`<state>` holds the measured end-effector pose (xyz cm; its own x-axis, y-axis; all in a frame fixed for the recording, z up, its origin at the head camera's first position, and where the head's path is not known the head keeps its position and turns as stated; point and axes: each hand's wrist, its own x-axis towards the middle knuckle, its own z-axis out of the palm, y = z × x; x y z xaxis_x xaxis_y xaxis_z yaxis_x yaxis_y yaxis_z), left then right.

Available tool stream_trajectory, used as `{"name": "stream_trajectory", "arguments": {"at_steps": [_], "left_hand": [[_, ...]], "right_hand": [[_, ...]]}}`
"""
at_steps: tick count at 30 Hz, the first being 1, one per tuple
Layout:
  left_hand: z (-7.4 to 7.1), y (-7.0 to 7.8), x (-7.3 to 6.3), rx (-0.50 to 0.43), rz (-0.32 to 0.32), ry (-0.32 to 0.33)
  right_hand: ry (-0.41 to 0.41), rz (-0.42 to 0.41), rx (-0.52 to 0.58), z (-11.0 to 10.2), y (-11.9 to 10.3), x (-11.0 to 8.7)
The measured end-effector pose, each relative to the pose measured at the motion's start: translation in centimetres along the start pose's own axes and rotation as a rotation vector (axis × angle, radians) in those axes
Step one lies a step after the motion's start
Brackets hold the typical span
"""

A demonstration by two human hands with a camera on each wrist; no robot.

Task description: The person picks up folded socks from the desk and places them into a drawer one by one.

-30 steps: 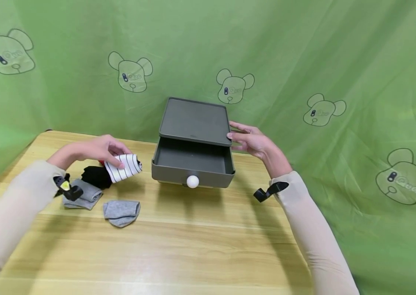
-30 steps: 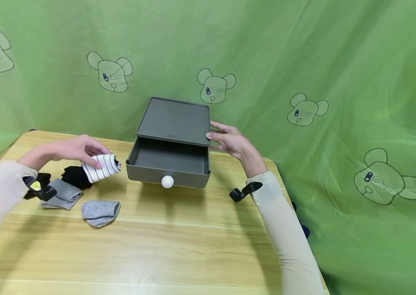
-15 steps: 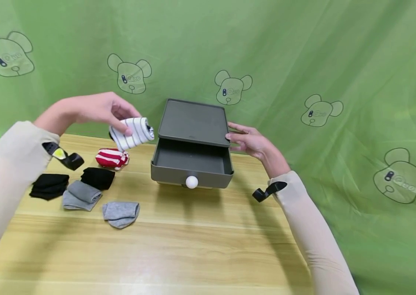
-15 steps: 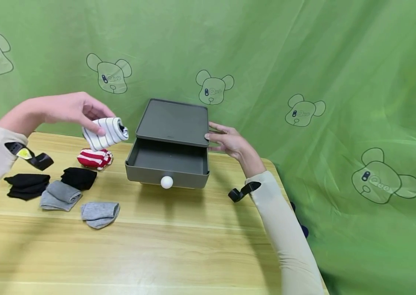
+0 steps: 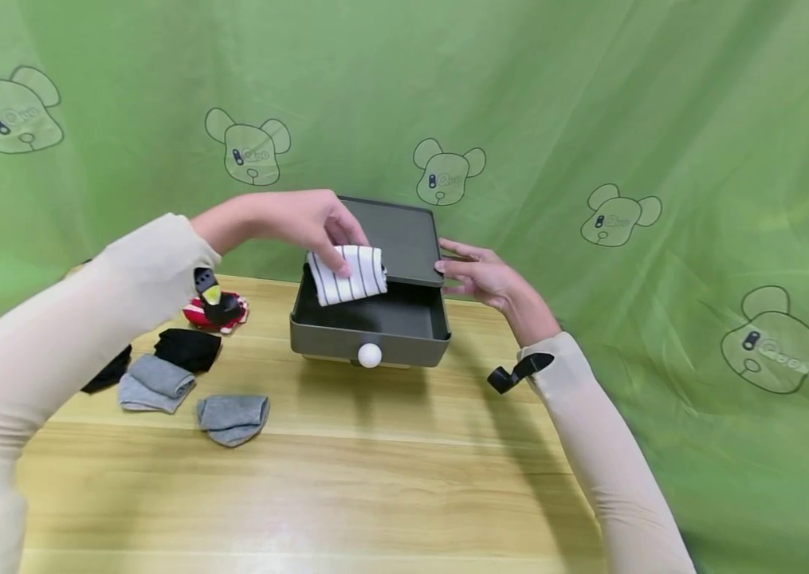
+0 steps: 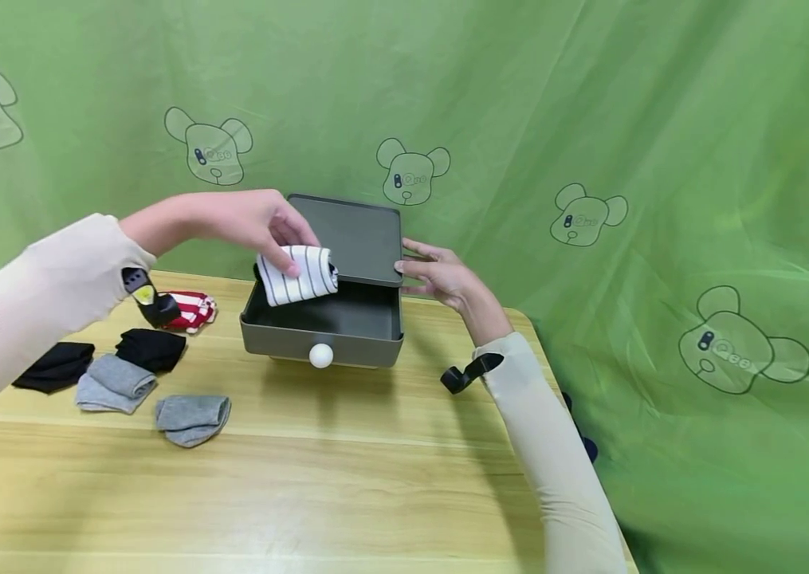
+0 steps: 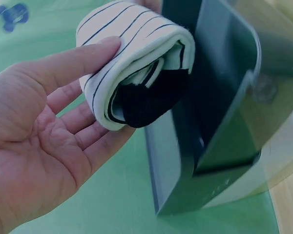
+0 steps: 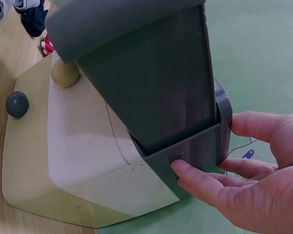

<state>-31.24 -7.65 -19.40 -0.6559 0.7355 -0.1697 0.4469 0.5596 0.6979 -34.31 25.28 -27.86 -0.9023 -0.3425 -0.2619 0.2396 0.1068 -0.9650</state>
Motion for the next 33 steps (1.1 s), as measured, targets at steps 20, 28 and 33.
{"name": "stream_trajectory", "arguments": {"at_steps": [20,28,33], "left_hand": [[3.5,4.2,6.4,0.235,0.086,-0.104],[4.2,3.8,7.2,0.263,0.102,-0.113],[4.6,3.3,7.5,0.278,0.118,-0.074]], "right_hand": [[0.024,0.025,0.022,0.0,-0.5,-0.1],[0.014,0.025,0.026,0.0,-0.5,-0.2],[0.012,0.022,0.008,0.1,-0.6,-0.2]]}}
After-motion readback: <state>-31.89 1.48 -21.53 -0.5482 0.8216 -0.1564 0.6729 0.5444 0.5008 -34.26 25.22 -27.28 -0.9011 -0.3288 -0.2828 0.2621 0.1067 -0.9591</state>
